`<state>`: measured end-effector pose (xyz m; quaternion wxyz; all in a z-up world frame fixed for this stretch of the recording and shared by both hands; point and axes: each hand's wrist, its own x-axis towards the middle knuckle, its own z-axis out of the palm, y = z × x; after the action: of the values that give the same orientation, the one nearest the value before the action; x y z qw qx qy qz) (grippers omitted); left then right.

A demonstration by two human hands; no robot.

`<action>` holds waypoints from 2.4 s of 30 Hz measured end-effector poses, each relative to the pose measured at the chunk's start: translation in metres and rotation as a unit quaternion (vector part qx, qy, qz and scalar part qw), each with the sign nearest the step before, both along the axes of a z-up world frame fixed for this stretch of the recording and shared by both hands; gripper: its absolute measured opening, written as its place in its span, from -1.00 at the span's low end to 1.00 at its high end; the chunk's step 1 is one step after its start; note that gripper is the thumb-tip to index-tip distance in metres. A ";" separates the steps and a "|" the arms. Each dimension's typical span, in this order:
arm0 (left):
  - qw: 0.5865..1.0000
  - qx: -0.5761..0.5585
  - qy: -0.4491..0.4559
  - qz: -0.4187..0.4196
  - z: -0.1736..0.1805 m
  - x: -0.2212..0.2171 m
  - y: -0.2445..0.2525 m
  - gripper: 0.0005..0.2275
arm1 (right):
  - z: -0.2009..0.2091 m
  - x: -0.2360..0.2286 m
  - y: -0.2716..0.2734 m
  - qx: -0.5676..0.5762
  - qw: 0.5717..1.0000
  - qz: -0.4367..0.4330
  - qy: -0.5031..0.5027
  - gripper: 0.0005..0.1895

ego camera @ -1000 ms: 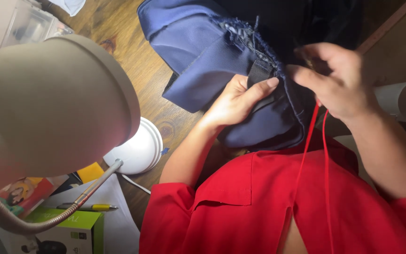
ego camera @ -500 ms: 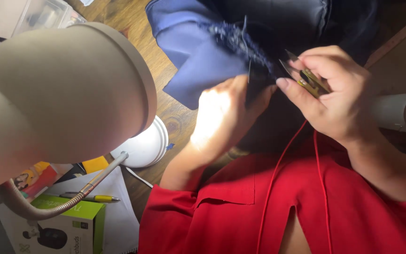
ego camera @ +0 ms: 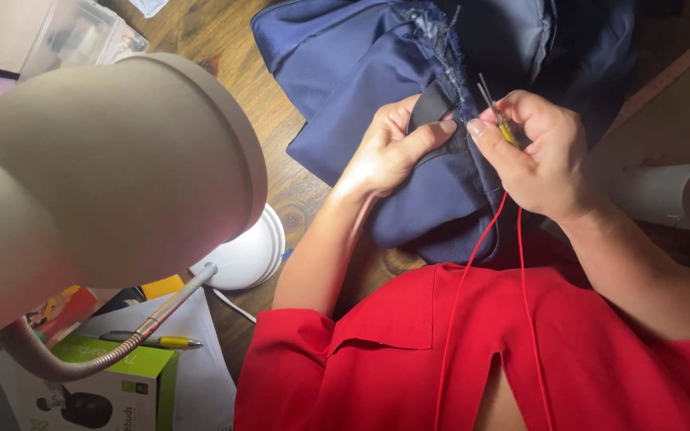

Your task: The person uses a seam ripper and a needle to unpick and then resew a strap or seam on a blue backpack on a wooden table under a desk lamp.

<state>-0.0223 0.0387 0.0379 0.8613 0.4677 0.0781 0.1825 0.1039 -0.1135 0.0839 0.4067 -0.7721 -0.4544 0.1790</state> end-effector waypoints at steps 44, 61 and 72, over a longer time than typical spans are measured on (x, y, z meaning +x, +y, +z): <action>0.994 0.107 0.004 0.028 -0.023 0.018 -0.023 -0.79 | 0.027 -0.005 -0.025 -0.244 0.842 -0.169 0.451 -0.47; 0.995 0.096 -0.008 0.027 -0.033 0.019 -0.025 -0.82 | 0.014 -0.007 -0.015 -0.173 0.890 -0.170 0.386 -0.52; 0.988 0.150 0.026 0.040 -0.030 0.017 -0.025 -0.80 | 0.023 -0.004 -0.014 -0.226 0.901 -0.143 0.342 -0.55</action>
<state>-0.0056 0.0133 0.0081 0.7712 0.5925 0.0906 0.2146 0.1002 -0.1278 0.1070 0.3727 -0.7911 -0.1193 0.4701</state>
